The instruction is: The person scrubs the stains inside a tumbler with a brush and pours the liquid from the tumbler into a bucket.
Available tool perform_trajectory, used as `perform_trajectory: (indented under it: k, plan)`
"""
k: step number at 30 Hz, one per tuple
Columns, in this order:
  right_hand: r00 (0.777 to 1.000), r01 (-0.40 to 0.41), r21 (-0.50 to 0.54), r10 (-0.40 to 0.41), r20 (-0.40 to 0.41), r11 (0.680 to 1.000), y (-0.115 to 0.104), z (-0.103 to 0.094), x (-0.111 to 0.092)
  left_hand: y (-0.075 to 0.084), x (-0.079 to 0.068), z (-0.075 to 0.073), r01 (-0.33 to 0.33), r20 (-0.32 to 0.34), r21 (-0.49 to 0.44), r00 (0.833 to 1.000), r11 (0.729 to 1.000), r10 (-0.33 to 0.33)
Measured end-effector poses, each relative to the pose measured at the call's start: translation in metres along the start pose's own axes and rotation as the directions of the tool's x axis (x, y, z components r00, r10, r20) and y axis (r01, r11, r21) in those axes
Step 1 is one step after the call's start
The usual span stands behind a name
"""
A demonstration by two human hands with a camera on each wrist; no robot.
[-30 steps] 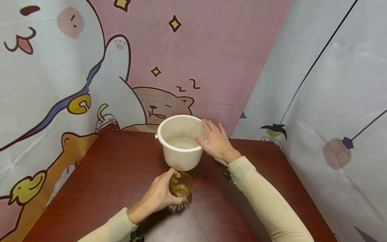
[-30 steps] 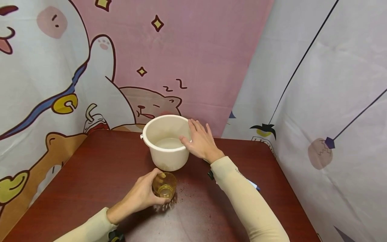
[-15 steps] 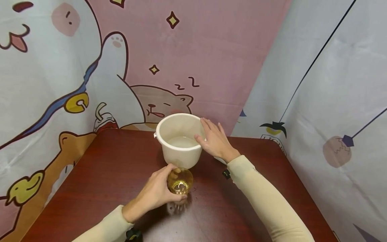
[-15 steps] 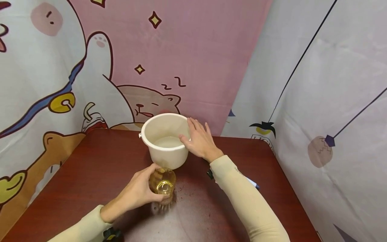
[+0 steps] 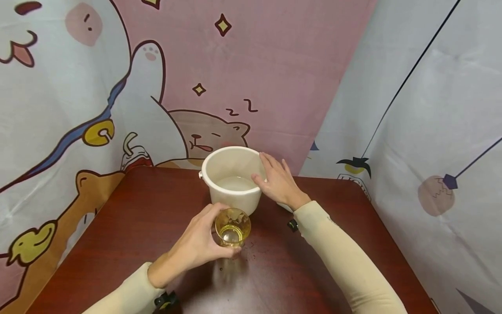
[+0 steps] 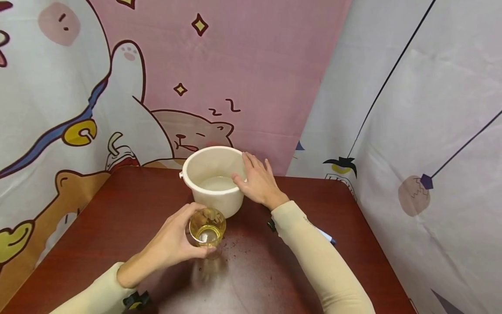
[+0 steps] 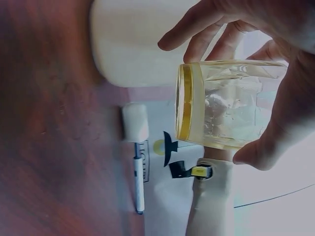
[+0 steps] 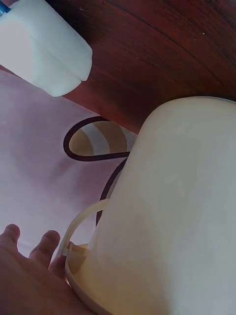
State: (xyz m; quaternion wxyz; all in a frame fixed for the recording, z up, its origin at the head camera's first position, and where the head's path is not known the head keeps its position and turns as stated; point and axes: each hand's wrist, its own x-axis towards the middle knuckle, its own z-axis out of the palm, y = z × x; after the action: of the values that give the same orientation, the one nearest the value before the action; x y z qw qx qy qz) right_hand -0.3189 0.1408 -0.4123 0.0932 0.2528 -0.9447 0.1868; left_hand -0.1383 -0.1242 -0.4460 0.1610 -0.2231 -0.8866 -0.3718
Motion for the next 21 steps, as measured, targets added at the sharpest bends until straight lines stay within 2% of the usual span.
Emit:
perform_trajectory:
  k: [10,21]
  plan:
    - [1.0,-0.008,0.014,0.008,0.011,1.0,0.001,-0.002,-0.002,0.012,0.014,-0.023,-0.037,-0.039,0.005,0.999,0.999,0.037]
    - [1.0,0.004,0.002,-0.004,0.009,1.0,0.002,-0.001,0.0,0.016,0.031,-0.038,-0.005,-0.08,0.042,0.997,0.999,0.009]
